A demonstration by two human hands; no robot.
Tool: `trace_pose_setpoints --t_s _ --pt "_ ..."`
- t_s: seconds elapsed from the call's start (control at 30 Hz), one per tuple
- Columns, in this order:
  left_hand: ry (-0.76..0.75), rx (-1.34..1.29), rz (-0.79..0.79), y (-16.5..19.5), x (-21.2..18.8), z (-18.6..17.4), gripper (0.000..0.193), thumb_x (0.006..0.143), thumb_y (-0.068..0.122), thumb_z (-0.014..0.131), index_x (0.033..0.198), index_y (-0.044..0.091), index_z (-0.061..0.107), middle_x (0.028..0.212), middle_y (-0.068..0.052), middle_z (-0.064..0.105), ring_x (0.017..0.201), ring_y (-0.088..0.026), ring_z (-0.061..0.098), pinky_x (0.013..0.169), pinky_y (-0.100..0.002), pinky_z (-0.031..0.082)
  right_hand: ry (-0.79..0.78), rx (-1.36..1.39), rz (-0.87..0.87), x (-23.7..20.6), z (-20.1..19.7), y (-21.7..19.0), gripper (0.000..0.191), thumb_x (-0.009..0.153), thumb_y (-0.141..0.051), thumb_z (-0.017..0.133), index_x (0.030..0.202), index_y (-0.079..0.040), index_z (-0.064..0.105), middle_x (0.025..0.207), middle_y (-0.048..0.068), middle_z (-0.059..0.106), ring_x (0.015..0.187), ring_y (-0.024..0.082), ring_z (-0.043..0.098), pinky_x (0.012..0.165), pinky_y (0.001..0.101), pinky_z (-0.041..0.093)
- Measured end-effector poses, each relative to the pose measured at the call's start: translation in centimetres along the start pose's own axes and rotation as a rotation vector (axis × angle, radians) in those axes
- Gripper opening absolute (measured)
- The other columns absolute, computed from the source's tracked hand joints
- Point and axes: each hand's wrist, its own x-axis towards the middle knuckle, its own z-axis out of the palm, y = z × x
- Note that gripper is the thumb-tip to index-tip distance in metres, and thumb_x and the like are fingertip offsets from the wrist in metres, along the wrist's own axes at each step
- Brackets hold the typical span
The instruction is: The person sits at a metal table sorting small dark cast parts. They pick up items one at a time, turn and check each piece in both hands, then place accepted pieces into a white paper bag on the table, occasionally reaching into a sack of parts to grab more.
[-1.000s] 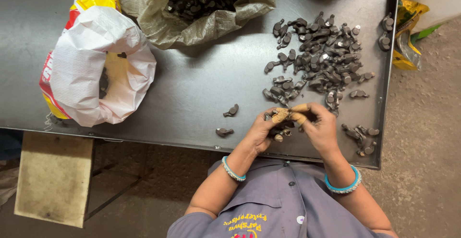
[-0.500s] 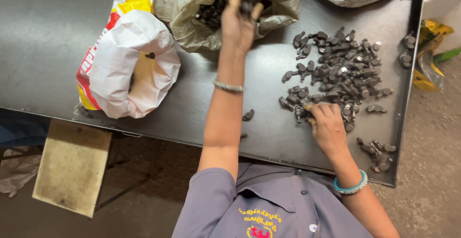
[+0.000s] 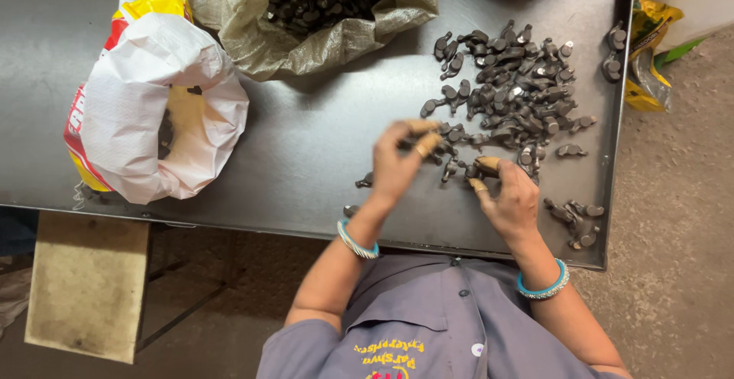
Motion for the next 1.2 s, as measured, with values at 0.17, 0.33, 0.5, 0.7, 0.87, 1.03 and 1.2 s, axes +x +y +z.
trace_pose_setpoints --t_s 0.17,0.33,0.5,0.7,0.87,1.03,1.2 --pt "-0.069 -0.020 -0.059 -1.0 -4.8 2.2 0.023 0.091 0.007 0.072 0.113 0.007 0.078 0.105 -0.006 0.077 0.092 -0.014 0.073 0.081 -0.028 0.057 -0.028 0.072 -0.034 -0.6 -0.5 -0.7 0.044 0.077 -0.004 0.086 0.113 -0.003 0.059 0.106 0.012 0.072 0.095 0.031 0.070 0.083 0.0410 0.056" --pt "-0.096 -0.122 -0.094 -2.8 -5.9 2.7 0.018 0.089 0.005 0.074 0.107 0.002 0.077 0.103 -0.007 0.078 0.091 -0.014 0.074 0.081 -0.028 0.058 -0.047 0.139 -0.024 -0.6 -0.6 -0.9 0.042 0.077 -0.002 0.085 0.112 -0.003 0.061 0.106 0.013 0.072 0.096 0.031 0.070 0.084 0.0396 0.056" --pt "-0.124 -0.518 -0.417 -4.8 -5.8 3.2 0.016 0.091 0.004 0.075 0.106 -0.001 0.075 0.096 -0.007 0.077 0.084 -0.011 0.071 0.068 -0.025 0.056 -0.053 0.298 0.107 -1.0 -0.4 -0.7 0.036 0.081 0.005 0.080 0.114 0.000 0.066 0.113 0.011 0.075 0.105 0.023 0.074 0.093 0.0344 0.058" --pt "-0.164 -0.683 -0.614 -6.4 -5.4 2.9 0.016 0.089 0.005 0.078 0.103 -0.001 0.073 0.091 -0.008 0.075 0.077 -0.013 0.071 0.059 -0.026 0.057 -0.142 0.878 0.374 -1.3 0.0 0.3 0.033 0.092 0.015 0.059 0.123 0.006 0.064 0.121 0.009 0.072 0.110 0.017 0.070 0.098 0.0338 0.059" --pt "-0.203 -0.816 -0.780 -6.8 -5.3 2.8 0.014 0.091 0.009 0.074 0.101 0.001 0.068 0.087 -0.006 0.075 0.069 -0.014 0.072 0.052 -0.027 0.058 -0.219 1.082 0.379 -1.2 0.4 1.4 0.027 0.099 0.006 0.060 0.124 0.008 0.067 0.120 0.010 0.069 0.106 0.017 0.068 0.094 0.0328 0.057" --pt "-0.184 -0.843 -0.785 -6.7 -5.3 3.2 0.017 0.095 0.014 0.073 0.105 0.003 0.065 0.081 -0.008 0.073 0.057 -0.012 0.067 0.045 -0.026 0.053 -0.226 1.336 0.636 -1.3 1.3 1.9 0.028 0.100 -0.012 0.068 0.122 0.005 0.069 0.108 0.009 0.074 0.092 0.014 0.070 0.078 0.0291 0.059" --pt "-0.191 -0.865 -0.790 -6.5 -5.5 3.3 0.021 0.096 0.018 0.074 0.106 0.002 0.064 0.079 -0.007 0.072 0.057 -0.012 0.067 0.045 -0.025 0.052 -0.202 1.360 0.761 -1.5 1.6 2.1 0.032 0.097 -0.019 0.072 0.119 0.004 0.072 0.101 0.007 0.075 0.082 0.011 0.068 0.068 0.0255 0.056"
